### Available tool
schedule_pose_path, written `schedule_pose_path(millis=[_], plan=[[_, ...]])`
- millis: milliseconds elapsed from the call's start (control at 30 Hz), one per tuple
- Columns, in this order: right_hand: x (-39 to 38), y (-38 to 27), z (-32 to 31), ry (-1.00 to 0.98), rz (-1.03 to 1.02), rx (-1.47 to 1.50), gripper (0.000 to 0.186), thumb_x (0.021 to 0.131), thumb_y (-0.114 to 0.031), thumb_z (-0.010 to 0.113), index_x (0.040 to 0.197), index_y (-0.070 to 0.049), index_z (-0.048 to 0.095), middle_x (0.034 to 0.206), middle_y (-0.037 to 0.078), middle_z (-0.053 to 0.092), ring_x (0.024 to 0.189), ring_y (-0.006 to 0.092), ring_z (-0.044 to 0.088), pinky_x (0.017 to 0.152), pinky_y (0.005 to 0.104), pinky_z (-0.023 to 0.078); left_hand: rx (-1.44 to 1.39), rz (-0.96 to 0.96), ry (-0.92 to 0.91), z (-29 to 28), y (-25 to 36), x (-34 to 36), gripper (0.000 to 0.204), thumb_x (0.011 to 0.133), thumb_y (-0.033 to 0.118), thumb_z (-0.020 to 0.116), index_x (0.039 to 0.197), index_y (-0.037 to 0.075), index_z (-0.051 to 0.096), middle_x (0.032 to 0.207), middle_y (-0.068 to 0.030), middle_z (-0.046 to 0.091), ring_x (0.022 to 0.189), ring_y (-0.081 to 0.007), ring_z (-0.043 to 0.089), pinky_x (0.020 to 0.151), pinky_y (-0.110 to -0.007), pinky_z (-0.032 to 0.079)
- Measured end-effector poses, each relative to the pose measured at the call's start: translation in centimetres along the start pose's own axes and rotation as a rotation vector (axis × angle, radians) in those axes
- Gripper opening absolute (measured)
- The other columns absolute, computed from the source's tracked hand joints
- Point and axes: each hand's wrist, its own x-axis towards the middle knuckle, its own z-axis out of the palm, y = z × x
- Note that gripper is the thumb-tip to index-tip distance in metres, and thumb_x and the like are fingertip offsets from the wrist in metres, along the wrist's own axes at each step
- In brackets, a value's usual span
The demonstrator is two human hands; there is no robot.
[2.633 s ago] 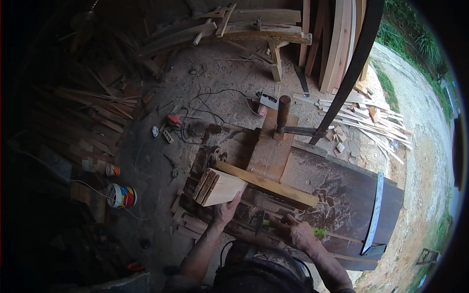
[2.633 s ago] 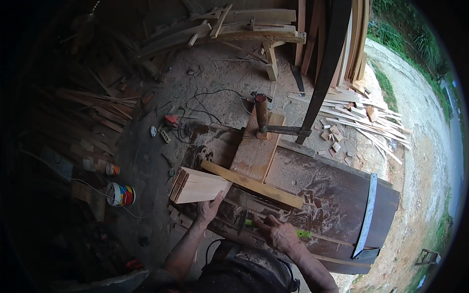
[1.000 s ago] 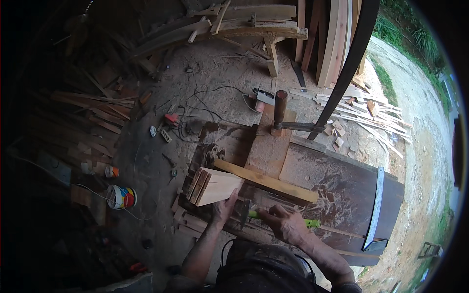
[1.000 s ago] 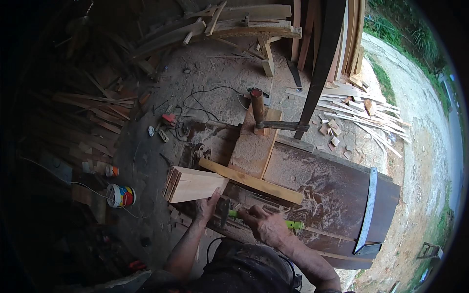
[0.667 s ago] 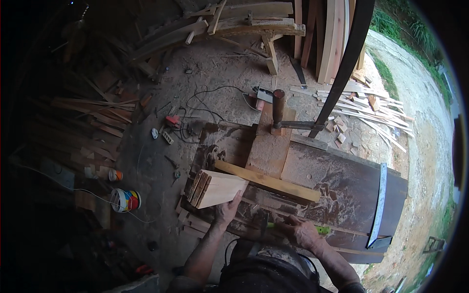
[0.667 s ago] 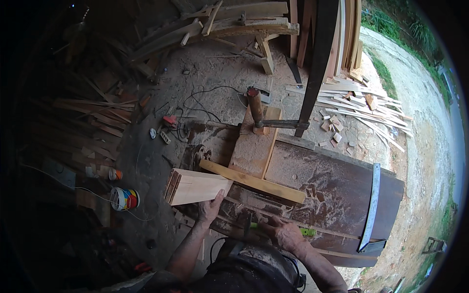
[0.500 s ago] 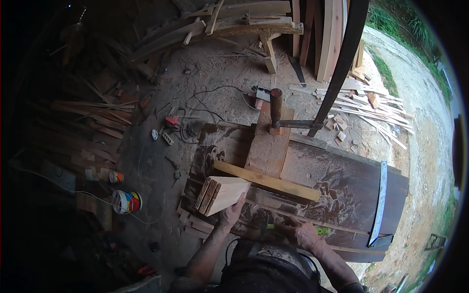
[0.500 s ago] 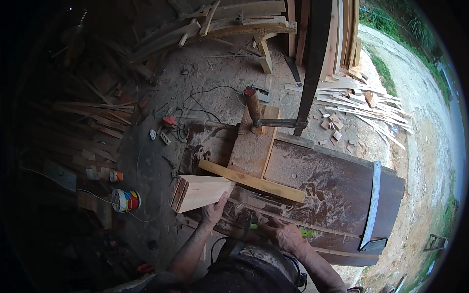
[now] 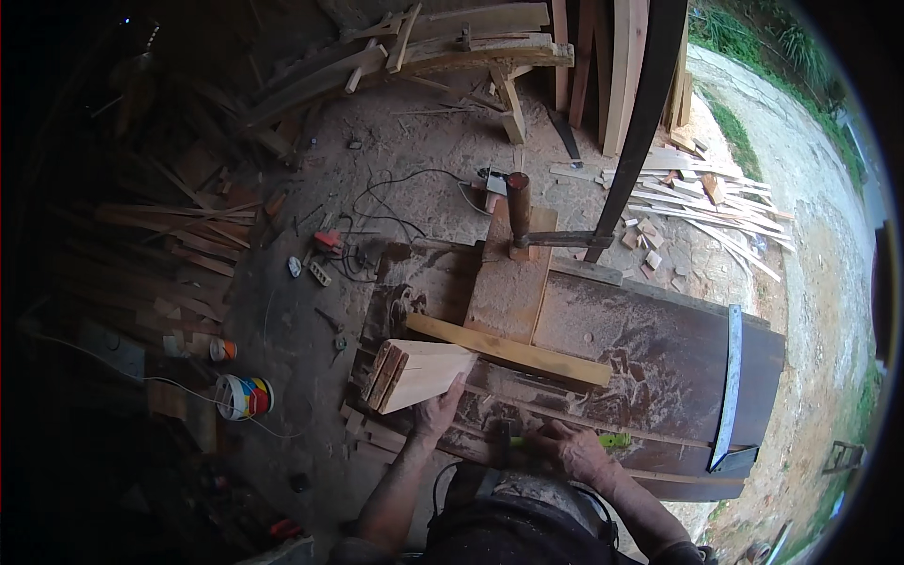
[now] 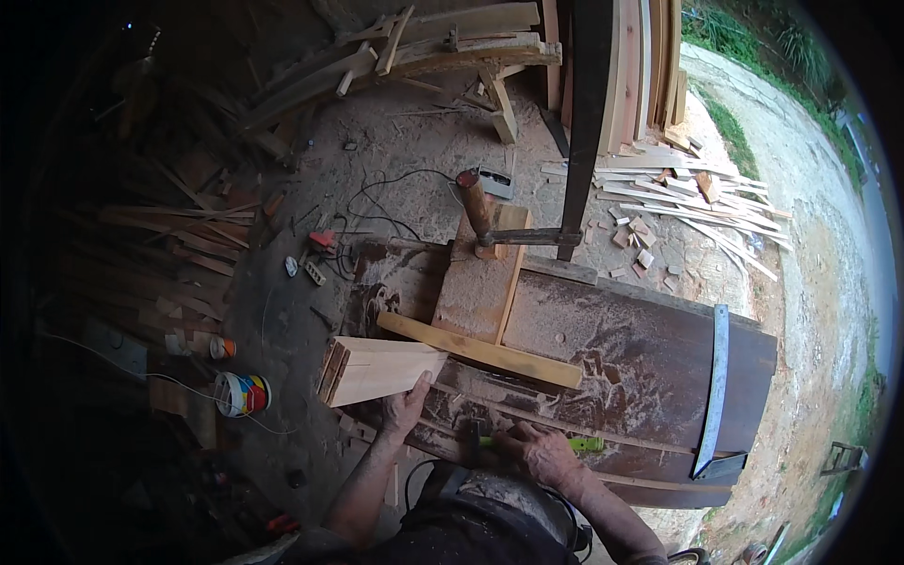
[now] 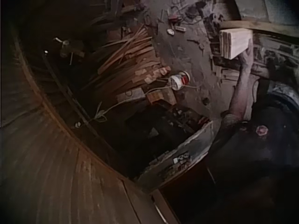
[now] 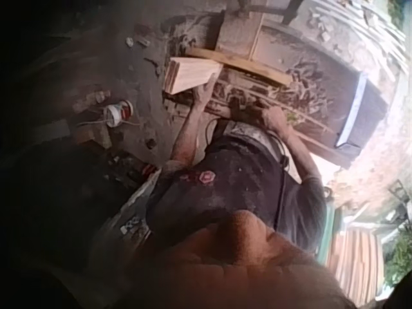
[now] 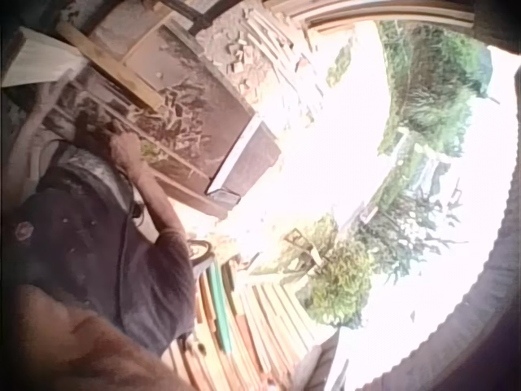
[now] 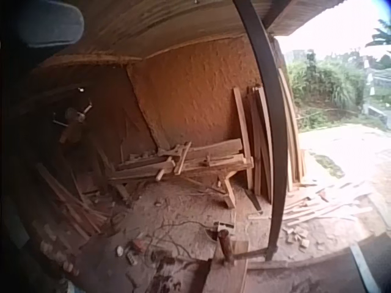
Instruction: The person measures and marks wooden boards using a square and a pencil, and checks the fit of wooden pieces against a larger assembly.
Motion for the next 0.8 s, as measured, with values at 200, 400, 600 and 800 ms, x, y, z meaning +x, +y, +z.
schedule_pose_path(millis=[200, 400, 600, 800], plan=[[-1.9, 3.6, 0.9, 0.297, 0.157, -0.175, 0.047, 0.077, -0.032, 0.076, 0.122, -0.021, 0.068, 0.105, 0.006, 0.061, 0.109, 0.0285, 0.059, 0.092, 0.0471, 0.045, -0.563, -0.325, 0.171, -1.6, -0.5, -2.6, 0.044, 0.098, 0.031, 0.064, 0.123, -0.005, 0.056, 0.117, -0.0153, 0.062, 0.107, -0.0245, 0.059, 0.094, -0.042, 0.047], [-2.4, 6.4, -2.2, 0.722, 0.448, 0.168, 0.05, 0.076, -0.016, 0.072, 0.124, -0.011, 0.061, 0.104, 0.01, 0.061, 0.105, 0.0325, 0.057, 0.093, 0.0434, 0.044, -0.767, -0.858, 0.187, -3.7, -2.8, -5.4, 0.057, 0.099, 0.039, 0.061, 0.135, -0.002, 0.047, 0.128, -0.0156, 0.056, 0.113, -0.0273, 0.057, 0.092, -0.042, 0.048], [-0.3, 9.3, -4.5, 0.565, 0.314, -0.129, 0.054, 0.076, -0.016, 0.071, 0.129, -0.018, 0.059, 0.118, 0.008, 0.059, 0.113, 0.0319, 0.053, 0.096, 0.0424, 0.042, -0.068, -0.916, -0.358, -8.6, -4.8, -2.7, 0.056, 0.09, 0.054, 0.068, 0.098, -0.002, 0.065, 0.074, -0.0154, 0.066, 0.065, -0.0334, 0.066, 0.059, -0.045, 0.052], [0.4, 9.1, -5.5, 0.584, 0.241, -0.197, 0.045, 0.076, -0.022, 0.073, 0.121, -0.02, 0.065, 0.119, 0.005, 0.059, 0.111, 0.0302, 0.053, 0.095, 0.0438, 0.04, 0.364, -0.462, -0.101, -9.0, -3.7, 5.3, 0.045, 0.08, 0.033, 0.082, 0.105, 0.0, 0.065, 0.09, -0.0233, 0.066, 0.083, -0.0396, 0.065, 0.071, -0.048, 0.049]])
